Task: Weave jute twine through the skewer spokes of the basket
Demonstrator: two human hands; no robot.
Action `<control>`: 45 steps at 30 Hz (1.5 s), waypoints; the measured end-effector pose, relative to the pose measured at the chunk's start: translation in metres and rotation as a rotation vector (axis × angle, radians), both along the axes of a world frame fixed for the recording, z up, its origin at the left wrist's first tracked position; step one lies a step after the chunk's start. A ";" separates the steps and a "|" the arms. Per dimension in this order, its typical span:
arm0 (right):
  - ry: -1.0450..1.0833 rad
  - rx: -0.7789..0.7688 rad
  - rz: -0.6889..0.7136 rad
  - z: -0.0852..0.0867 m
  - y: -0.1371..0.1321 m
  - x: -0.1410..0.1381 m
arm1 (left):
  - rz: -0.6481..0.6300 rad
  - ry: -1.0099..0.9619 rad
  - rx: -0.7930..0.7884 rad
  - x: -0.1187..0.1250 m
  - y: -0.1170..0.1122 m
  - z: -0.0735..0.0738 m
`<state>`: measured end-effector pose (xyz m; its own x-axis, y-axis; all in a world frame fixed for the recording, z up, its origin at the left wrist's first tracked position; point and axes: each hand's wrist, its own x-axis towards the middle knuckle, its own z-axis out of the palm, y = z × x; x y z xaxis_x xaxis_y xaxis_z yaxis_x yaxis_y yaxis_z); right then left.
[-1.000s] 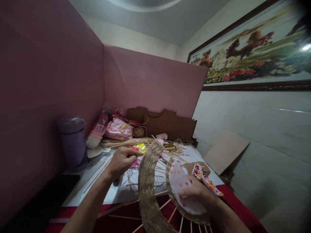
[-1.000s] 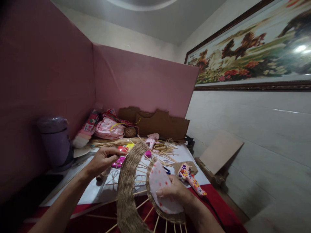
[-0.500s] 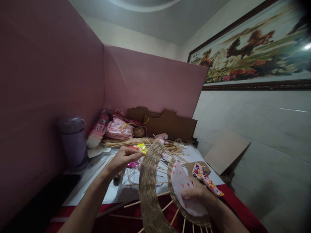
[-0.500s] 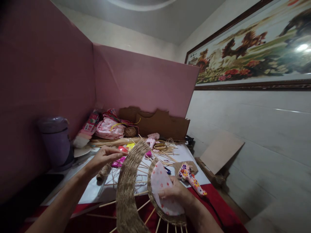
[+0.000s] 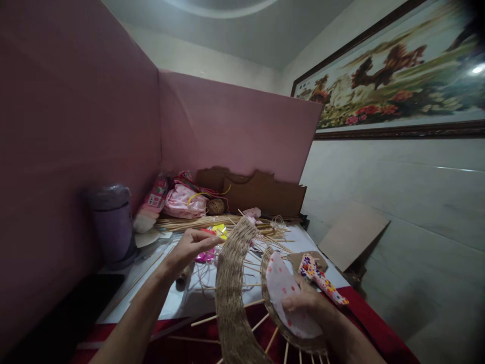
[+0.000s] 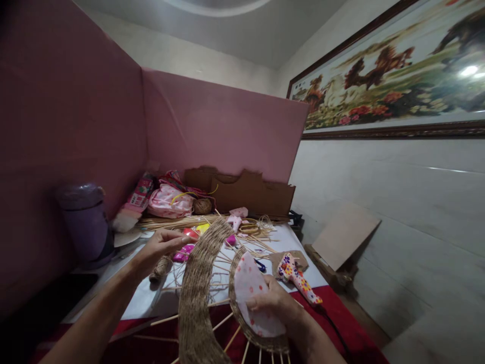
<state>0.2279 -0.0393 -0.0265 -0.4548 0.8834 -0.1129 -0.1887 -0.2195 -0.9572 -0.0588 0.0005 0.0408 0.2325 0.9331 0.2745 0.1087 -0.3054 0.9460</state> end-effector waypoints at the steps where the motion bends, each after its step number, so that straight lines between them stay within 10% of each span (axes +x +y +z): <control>1: 0.019 -0.001 0.011 0.000 -0.001 0.000 | -0.030 0.001 -0.019 0.000 0.001 -0.001; 11: 0.156 -0.004 -0.045 -0.002 -0.005 -0.008 | -0.189 -0.290 -0.115 0.006 -0.003 -0.005; 30: 0.073 -0.042 -0.227 0.009 -0.009 -0.012 | 0.060 -0.232 -0.107 0.013 0.003 -0.013; 45: 0.045 -0.013 -0.248 0.013 -0.013 -0.015 | 0.226 0.177 0.428 0.015 -0.003 -0.011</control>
